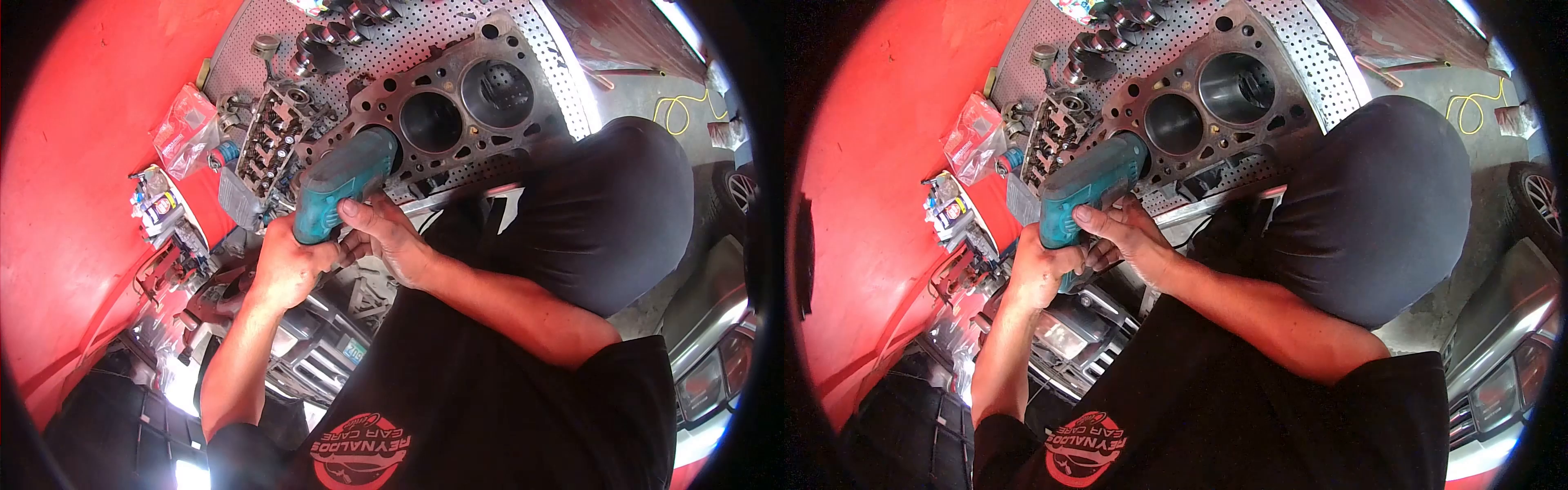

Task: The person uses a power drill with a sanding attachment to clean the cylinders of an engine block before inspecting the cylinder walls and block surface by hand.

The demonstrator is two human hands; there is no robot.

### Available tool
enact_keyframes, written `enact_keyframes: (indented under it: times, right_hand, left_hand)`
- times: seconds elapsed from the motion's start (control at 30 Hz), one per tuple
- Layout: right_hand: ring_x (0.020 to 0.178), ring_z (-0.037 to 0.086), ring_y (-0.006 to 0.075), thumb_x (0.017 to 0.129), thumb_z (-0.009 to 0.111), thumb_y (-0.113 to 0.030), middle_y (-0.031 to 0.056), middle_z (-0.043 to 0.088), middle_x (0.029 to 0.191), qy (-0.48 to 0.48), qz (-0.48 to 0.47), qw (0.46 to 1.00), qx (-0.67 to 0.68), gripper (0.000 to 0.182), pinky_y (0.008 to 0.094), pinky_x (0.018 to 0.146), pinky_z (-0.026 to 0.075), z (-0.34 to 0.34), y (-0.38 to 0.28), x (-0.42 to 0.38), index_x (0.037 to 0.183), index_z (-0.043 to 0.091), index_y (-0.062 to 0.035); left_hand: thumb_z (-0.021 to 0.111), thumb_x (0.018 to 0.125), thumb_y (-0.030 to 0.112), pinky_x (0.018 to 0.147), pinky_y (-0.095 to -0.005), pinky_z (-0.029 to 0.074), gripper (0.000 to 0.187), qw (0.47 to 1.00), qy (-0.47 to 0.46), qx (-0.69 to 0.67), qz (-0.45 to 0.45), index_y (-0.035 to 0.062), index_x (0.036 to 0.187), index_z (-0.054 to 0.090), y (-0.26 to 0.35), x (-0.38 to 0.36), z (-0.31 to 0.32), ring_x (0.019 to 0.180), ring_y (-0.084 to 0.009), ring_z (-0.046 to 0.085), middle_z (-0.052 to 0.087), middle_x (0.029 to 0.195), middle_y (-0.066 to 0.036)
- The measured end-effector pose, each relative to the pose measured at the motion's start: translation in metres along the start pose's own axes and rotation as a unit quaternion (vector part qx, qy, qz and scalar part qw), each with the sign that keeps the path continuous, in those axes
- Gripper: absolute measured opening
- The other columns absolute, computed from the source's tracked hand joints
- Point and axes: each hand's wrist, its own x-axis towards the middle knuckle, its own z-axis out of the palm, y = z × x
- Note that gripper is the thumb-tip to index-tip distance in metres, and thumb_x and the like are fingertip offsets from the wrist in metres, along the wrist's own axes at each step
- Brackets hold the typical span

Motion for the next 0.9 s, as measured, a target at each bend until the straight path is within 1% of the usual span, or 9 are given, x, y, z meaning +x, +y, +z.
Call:
enact_keyframes:
  times: [0.1,0.2,0.3,0.4,0.5,0.7,0.8,0.9]
  right_hand:
    - [0.078,0.067,0.0154,0.090,0.065,-0.057,0.0096,0.061,0.110,0.008,0.004,1.000,0.000,0.071,0.0315,0.071,0.056,0.001,0.001,0.000,0.131,0.041,-0.0039]
    - [0.078,0.067,0.0156,0.090,0.066,-0.056,0.0099,0.061,0.109,0.011,0.007,1.000,0.007,0.073,0.0318,0.072,0.056,0.001,0.001,-0.001,0.133,0.038,-0.0036]
    - [0.078,0.067,0.0162,0.090,0.066,-0.054,0.0104,0.061,0.110,0.011,0.008,1.000,0.006,0.075,0.0320,0.071,0.057,0.003,-0.001,-0.002,0.135,0.035,-0.0034]
    - [0.078,0.068,0.0169,0.090,0.066,-0.054,0.0111,0.061,0.111,0.004,0.007,1.000,0.004,0.076,0.0321,0.071,0.057,0.003,0.001,-0.002,0.137,0.034,-0.0034]
    - [0.077,0.068,0.0173,0.090,0.066,-0.054,0.0116,0.062,0.110,0.006,0.006,1.000,0.008,0.077,0.0319,0.071,0.057,0.003,0.002,-0.002,0.137,0.033,-0.0033]
    - [0.077,0.069,0.0178,0.088,0.068,-0.054,0.0128,0.061,0.112,0.004,0.016,1.000,-0.013,0.080,0.0318,0.071,0.057,0.002,0.001,-0.002,0.138,0.032,-0.0027]
    - [0.078,0.070,0.0188,0.088,0.068,-0.055,0.0141,0.061,0.114,0.006,0.008,1.000,-0.012,0.083,0.0324,0.072,0.058,0.003,0.003,-0.002,0.140,0.031,-0.0026]
    - [0.079,0.070,0.0199,0.087,0.069,-0.056,0.0156,0.060,0.115,-0.014,0.015,1.000,-0.014,0.085,0.0333,0.074,0.059,0.005,-0.002,-0.003,0.141,0.031,-0.0021]
  left_hand:
    - [0.062,0.075,0.002,0.067,-0.0285,0.049,0.025,1.000,-0.001,-0.019,-0.010,-0.0050,0.099,0.063,0.004,-0.002,0.002,0.074,-0.0093,0.054,0.061,0.081,0.000]
    - [0.062,0.075,0.002,0.068,-0.0283,0.049,0.026,1.000,0.000,0.014,-0.006,-0.0051,0.100,0.063,-0.001,-0.002,-0.002,0.074,-0.0091,0.054,0.060,0.080,0.001]
    - [0.062,0.074,0.002,0.068,-0.0280,0.048,0.028,1.000,-0.005,-0.004,0.006,-0.0049,0.101,0.063,-0.001,-0.004,-0.002,0.073,-0.0091,0.053,0.059,0.079,0.001]
    - [0.062,0.069,0.002,0.059,-0.0279,0.045,0.008,0.999,0.031,-0.033,0.027,-0.0013,0.076,0.064,0.005,-0.008,0.005,0.062,-0.0130,0.058,0.063,0.067,-0.004]
    - [0.062,0.069,0.003,0.059,-0.0277,0.045,0.008,0.999,0.037,-0.016,0.028,-0.0009,0.075,0.064,0.007,-0.009,0.005,0.061,-0.0126,0.058,0.063,0.067,-0.004]
    - [0.063,0.069,0.003,0.059,-0.0279,0.045,0.013,0.999,0.038,-0.015,0.034,-0.0012,0.081,0.065,-0.001,-0.010,0.002,0.061,-0.0127,0.058,0.063,0.067,-0.003]
    - [0.059,0.071,0.001,0.056,-0.0274,0.043,0.012,0.999,0.013,-0.027,0.018,-0.0016,0.083,0.061,-0.008,-0.012,-0.005,0.063,-0.0082,0.052,0.058,0.069,0.001]
    - [0.059,0.071,0.001,0.054,-0.0267,0.042,0.008,0.999,0.018,-0.025,0.027,0.0000,0.079,0.060,-0.009,-0.015,-0.005,0.061,-0.0074,0.051,0.056,0.067,0.002]
